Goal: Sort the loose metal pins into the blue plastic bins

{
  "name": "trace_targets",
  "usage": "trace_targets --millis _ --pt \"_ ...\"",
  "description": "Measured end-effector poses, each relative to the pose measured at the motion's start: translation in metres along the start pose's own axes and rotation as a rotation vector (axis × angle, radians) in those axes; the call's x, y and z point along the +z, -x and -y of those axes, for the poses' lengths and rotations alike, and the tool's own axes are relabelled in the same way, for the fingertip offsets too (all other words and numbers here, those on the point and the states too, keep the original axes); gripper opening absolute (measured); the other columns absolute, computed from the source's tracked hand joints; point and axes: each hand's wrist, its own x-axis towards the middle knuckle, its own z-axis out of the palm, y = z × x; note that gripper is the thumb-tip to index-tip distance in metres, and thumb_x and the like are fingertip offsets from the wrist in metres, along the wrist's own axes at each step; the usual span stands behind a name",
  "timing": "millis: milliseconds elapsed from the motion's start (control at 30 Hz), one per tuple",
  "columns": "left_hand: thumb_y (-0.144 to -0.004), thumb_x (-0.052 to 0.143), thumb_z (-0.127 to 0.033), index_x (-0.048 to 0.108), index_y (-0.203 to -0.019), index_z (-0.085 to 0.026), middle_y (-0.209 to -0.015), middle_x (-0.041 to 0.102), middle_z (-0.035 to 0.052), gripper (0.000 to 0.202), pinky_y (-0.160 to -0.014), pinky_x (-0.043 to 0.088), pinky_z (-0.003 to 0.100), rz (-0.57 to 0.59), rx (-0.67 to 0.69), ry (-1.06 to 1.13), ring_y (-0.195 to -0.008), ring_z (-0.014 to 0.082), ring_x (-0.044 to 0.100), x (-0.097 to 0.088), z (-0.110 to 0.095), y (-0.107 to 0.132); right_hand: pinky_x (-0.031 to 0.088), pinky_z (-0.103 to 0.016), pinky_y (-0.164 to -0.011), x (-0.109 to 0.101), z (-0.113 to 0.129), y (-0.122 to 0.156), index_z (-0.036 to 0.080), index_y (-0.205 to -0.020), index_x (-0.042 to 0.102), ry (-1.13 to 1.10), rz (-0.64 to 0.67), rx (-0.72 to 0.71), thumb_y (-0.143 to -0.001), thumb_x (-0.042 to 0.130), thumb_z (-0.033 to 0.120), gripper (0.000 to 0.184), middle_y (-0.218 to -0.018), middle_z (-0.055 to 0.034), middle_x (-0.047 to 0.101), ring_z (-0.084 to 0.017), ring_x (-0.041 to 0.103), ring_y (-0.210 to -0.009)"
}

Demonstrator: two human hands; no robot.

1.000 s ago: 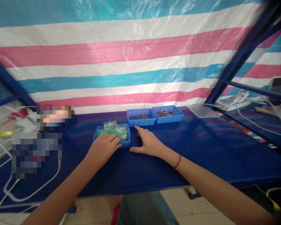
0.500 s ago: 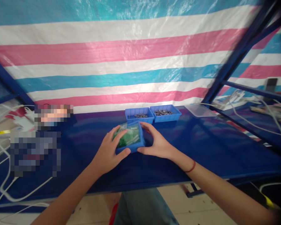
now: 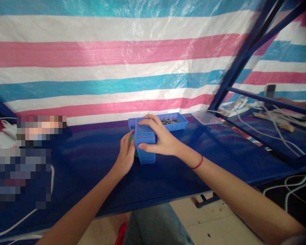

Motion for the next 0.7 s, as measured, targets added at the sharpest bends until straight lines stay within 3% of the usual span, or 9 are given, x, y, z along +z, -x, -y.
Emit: trace_targets --millis 100,233,433,567,700 --pt "-0.096 0.033 -0.043 0.036 -0.136 -0.024 -0.141 0.036 0.0111 0.044 -0.113 0.025 0.047 -0.039 0.047 -0.008 -0.137 0.024 0.027 -0.01 -0.001 0.001 0.038 -0.044 -0.101 -0.003 0.005 -0.014 0.023 -0.123 0.044 0.036 0.123 -0.064 -0.069 0.07 0.04 0.062 -0.126 -0.0121 0.039 -0.027 0.044 -0.121" --pt "-0.09 0.048 -0.037 0.047 -0.126 -0.021 -0.143 0.031 0.013 0.039 -0.112 0.026 0.049 0.004 0.096 -0.124 -0.138 0.0283 0.025 -0.016 -0.005 0.004 0.04 -0.044 -0.098 -0.009 0.003 -0.019 0.022 -0.122 0.046 0.102 0.222 -0.07 -0.066 0.071 0.04 0.063 -0.126 -0.0123 0.041 -0.029 0.047 -0.117" --pt "-0.091 0.047 -0.035 0.055 -0.123 -0.022 -0.146 0.028 0.0124 0.035 -0.112 0.023 0.052 0.143 0.196 -0.372 -0.14 0.0336 0.017 -0.012 -0.015 0.013 0.043 -0.043 -0.095 -0.04 -0.004 -0.016 0.019 -0.123 0.049 0.285 0.317 -0.028 -0.066 0.073 0.04 0.066 -0.124 -0.0129 0.043 -0.028 0.051 -0.111" --pt "-0.09 0.047 -0.042 0.055 -0.124 -0.029 -0.148 0.024 0.0097 0.038 -0.111 0.019 0.057 0.206 0.208 -0.44 -0.141 0.0369 0.011 -0.012 -0.023 0.016 0.043 -0.046 -0.094 -0.068 0.007 -0.02 0.022 -0.12 0.053 0.371 0.301 0.026 -0.064 0.075 0.041 0.063 -0.121 -0.0113 0.046 -0.031 0.051 -0.11" --pt "-0.083 0.052 -0.056 0.045 -0.135 -0.028 -0.151 0.016 0.0128 0.059 -0.108 0.011 0.066 0.138 0.152 -0.459 -0.141 0.0426 0.001 -0.019 -0.034 0.012 0.041 -0.045 -0.097 -0.085 0.023 -0.027 0.022 -0.125 0.049 0.326 0.152 0.016 -0.068 0.071 0.047 0.065 -0.123 -0.0111 0.044 -0.029 0.047 -0.116"
